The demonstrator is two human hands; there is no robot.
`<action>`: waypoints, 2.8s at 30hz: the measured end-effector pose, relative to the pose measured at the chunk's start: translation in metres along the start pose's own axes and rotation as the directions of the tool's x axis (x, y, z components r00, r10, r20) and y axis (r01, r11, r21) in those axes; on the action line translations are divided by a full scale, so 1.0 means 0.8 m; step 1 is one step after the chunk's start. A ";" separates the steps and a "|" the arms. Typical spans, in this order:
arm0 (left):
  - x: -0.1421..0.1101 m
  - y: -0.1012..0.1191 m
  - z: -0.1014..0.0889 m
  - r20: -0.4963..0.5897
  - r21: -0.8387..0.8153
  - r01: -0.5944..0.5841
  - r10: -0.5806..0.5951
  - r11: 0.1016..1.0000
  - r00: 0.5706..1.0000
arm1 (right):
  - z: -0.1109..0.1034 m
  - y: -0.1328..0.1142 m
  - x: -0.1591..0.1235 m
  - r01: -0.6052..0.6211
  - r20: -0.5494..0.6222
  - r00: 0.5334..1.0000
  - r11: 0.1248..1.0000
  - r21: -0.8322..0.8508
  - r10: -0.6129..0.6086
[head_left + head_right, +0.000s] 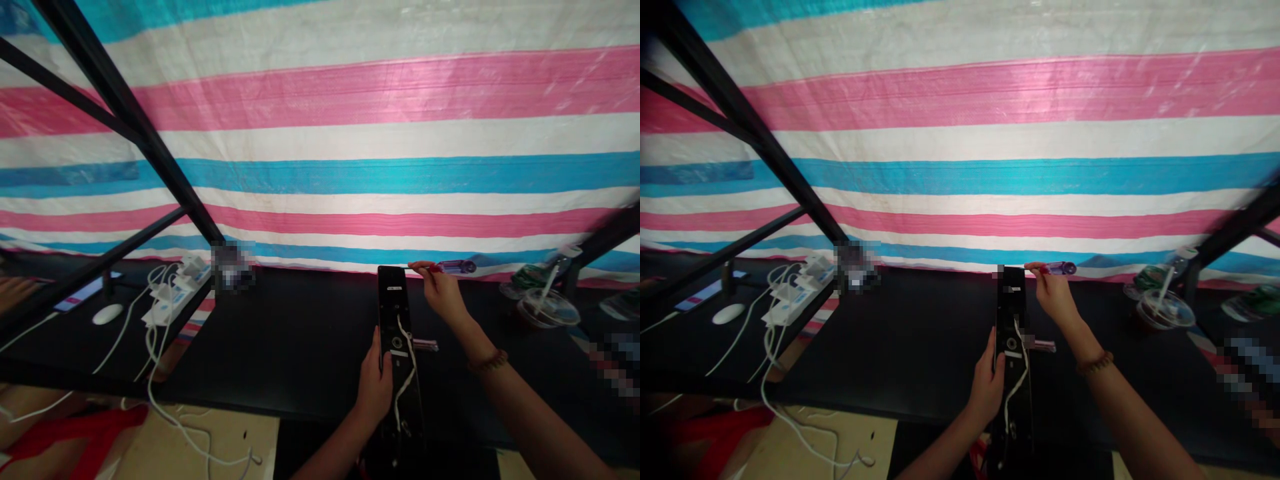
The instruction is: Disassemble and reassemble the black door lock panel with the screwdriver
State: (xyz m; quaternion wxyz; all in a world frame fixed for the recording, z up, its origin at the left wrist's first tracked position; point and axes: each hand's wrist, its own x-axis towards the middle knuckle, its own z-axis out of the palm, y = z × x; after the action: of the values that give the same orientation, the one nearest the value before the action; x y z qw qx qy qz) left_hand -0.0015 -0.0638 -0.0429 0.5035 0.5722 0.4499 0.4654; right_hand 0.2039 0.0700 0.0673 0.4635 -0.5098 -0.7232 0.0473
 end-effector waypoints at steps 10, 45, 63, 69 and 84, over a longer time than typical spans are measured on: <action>0.000 -0.003 0.001 0.005 0.018 0.013 -0.013 1.000 1.000 | -0.013 0.009 0.027 -0.183 0.074 0.983 0.957 0.226 0.171; 0.003 -0.006 0.000 -0.014 0.019 0.023 -0.023 1.000 1.000 | -0.012 -0.001 0.053 -0.115 0.054 0.992 0.993 0.034 0.113; 0.003 -0.003 0.001 -0.032 -0.040 0.048 -0.050 0.998 0.998 | -0.011 -0.011 0.048 -0.020 0.139 0.990 0.999 -0.032 0.025; 0.004 -0.005 0.000 -0.025 -0.023 0.022 -0.023 0.999 0.999 | -0.016 -0.013 0.051 -0.025 0.143 0.989 0.995 -0.092 0.038; 0.002 -0.003 -0.001 -0.017 -0.041 0.008 -0.008 0.999 1.000 | 0.002 -0.012 0.056 -0.051 -0.005 0.999 0.999 -0.017 0.051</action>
State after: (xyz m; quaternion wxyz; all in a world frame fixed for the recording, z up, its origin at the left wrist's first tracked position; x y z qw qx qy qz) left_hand -0.0019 -0.0622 -0.0450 0.5131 0.5560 0.4469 0.4773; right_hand 0.1940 0.1016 0.0995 0.4594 -0.5322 -0.7093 0.0514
